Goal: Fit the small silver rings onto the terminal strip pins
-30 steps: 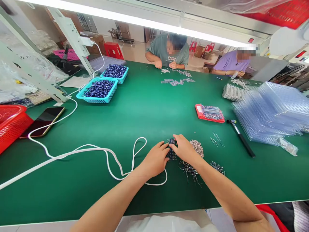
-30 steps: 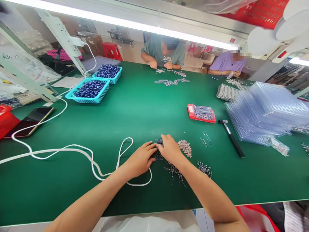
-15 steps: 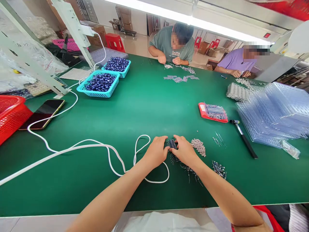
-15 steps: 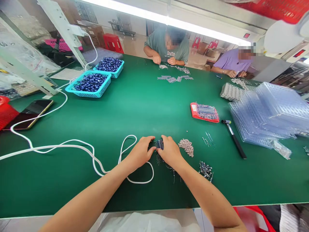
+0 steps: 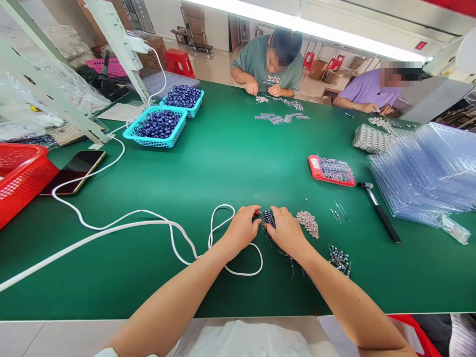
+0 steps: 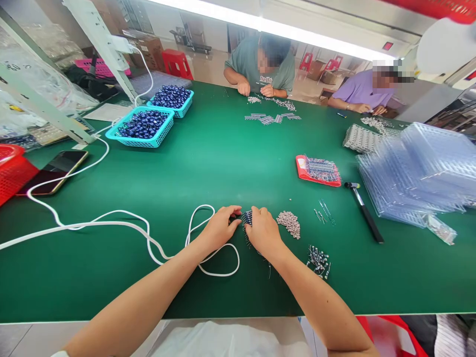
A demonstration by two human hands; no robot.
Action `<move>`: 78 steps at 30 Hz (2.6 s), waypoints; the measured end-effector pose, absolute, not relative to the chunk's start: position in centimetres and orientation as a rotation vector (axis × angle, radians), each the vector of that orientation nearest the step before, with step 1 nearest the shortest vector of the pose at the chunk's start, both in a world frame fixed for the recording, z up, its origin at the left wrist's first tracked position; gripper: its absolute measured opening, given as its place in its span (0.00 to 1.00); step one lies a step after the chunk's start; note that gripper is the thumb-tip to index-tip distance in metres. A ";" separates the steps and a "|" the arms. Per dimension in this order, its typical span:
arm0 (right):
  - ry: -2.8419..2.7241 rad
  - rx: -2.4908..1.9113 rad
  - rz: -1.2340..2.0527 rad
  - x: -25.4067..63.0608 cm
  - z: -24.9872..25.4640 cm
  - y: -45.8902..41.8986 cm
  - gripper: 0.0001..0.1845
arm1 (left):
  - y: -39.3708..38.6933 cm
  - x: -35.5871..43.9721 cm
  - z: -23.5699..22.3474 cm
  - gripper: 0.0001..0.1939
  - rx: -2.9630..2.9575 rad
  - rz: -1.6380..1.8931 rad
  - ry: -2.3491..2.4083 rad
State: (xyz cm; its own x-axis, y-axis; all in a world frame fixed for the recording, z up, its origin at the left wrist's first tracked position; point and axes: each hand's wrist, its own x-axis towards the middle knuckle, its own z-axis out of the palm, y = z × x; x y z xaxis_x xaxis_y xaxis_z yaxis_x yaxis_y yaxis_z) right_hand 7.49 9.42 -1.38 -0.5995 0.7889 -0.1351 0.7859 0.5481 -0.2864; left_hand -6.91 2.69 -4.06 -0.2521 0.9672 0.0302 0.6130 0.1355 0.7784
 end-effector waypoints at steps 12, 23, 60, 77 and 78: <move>-2.837 -1.004 0.532 7.1 -2.5 9.8 0.27 | 2.8 -7.3 -3.4 0.18 1.506 0.930 1.886; -2.634 -0.779 0.446 9.7 -0.9 9.9 0.32 | 2.9 -8.6 -2.2 0.05 1.400 0.881 1.748; -1.976 -1.100 1.621 18.3 3.4 6.4 0.08 | 0.0 -0.8 3.7 0.29 1.347 1.025 1.319; -2.101 -1.106 1.484 17.7 3.4 6.4 0.08 | 1.1 -1.0 2.6 0.08 0.847 1.080 1.155; -2.115 -1.111 1.472 18.0 3.5 6.7 0.08 | 1.2 -1.2 2.5 0.08 0.827 1.087 1.165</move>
State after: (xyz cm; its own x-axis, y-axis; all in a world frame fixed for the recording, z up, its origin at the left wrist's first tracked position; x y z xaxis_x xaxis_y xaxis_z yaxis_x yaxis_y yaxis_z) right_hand 18.05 6.68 3.46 -0.6393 0.7529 -0.1560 0.4077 0.1599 -0.8990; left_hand -1.17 1.17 2.46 0.0370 0.9558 -0.2917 -0.2250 0.2924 0.9295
